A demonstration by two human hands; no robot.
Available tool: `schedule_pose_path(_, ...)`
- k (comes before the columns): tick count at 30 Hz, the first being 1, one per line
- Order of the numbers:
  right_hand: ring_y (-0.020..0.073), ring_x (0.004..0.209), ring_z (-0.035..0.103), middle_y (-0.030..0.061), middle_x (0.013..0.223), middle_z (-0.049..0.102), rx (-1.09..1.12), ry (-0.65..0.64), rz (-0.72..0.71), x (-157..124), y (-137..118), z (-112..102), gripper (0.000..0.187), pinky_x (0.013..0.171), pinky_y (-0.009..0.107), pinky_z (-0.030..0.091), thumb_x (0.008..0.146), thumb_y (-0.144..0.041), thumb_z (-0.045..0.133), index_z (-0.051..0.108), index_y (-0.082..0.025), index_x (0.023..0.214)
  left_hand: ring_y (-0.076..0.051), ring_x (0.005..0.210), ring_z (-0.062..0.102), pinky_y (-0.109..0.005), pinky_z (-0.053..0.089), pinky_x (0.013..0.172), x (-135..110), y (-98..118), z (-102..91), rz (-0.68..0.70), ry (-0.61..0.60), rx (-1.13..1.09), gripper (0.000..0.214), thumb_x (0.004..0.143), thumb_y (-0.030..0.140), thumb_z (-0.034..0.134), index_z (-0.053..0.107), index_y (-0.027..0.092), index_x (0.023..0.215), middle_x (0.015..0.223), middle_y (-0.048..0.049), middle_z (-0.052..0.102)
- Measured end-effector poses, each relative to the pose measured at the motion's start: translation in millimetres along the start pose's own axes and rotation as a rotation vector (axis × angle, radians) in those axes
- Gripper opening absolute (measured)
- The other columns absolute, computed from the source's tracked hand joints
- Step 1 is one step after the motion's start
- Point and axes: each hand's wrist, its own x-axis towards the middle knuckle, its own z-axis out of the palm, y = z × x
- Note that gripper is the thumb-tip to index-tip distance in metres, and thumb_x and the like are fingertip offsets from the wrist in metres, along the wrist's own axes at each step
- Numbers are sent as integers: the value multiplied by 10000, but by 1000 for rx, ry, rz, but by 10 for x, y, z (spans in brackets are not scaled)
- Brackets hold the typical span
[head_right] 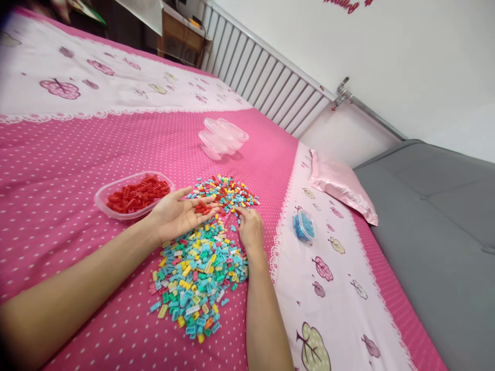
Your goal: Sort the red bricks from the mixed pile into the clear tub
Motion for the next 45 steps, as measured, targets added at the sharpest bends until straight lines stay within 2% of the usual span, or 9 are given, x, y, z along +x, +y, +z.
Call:
schedule_pose_path(6,216,896,539,89,910,625,-76,-37,26,-15,-22,-15,294,812,345,416,814,-151,416,640,-195,999,-258,1024,546,-307,503,810,-1,-3,7,3,1,-2,539,895,363,306,405,-44,1233,1093,-250,521)
schedule_pose_path(19,191,797,557,58,835,616,-11,-37,10,-13,-11,-22,134,753,324,419,776,-172,436,548,-193,846,-247,1006,554,-309,507,796,3,-4,-4,-10,0,-21,510,892,362,317,418,-13,1222,1060,-227,542)
schedule_pose_path(24,191,804,567,56,841,623,12,65,52,13,-27,-96,109,774,337,416,778,-204,454,543,-186,838,-245,984,559,-302,503,800,6,-7,-5,-4,3,-2,519,891,367,315,425,-29,1208,1035,-224,538)
schedule_pose_path(29,167,802,573,47,846,618,264,173,35,30,-254,-265,114,767,306,433,797,-239,475,543,-170,858,-228,931,573,-308,504,799,-1,-22,5,-30,-7,-10,486,890,359,329,431,-12,1188,981,-200,552)
schedule_pose_path(33,151,838,574,32,858,615,416,129,-53,-14,-554,-373,122,797,288,431,813,-266,508,566,-176,872,-237,925,575,-329,498,814,-3,-48,15,-80,-40,-12,499,895,380,323,423,-11,1188,983,-200,546)
schedule_pose_path(36,155,914,570,34,927,623,466,84,-121,-44,-674,-398,146,845,297,423,818,-264,520,584,-190,926,-230,901,582,-341,497,821,-1,-71,13,-126,-93,-17,479,900,367,317,424,-2,1185,968,-183,550)
schedule_pose_path(39,161,963,567,45,992,625,504,113,-106,-34,-634,-369,186,878,315,422,832,-262,501,585,-195,984,-236,905,585,-344,503,813,1,-79,8,-144,-108,-15,455,902,343,315,434,-2,1174,961,-177,556)
schedule_pose_path(42,166,957,575,54,998,629,486,134,-60,-4,-506,-288,208,877,329,433,846,-236,454,591,-189,995,-235,909,586,-322,509,802,1,-62,10,-94,-54,-11,443,904,307,308,431,-24,1173,957,-186,555)
schedule_pose_path(45,177,959,578,61,1006,636,392,26,-82,7,-410,-170,259,867,340,442,830,-171,421,609,-192,1006,-211,853,595,-299,518,774,6,-32,8,-6,-10,-15,418,903,275,306,441,-23,1163,901,-169,560)
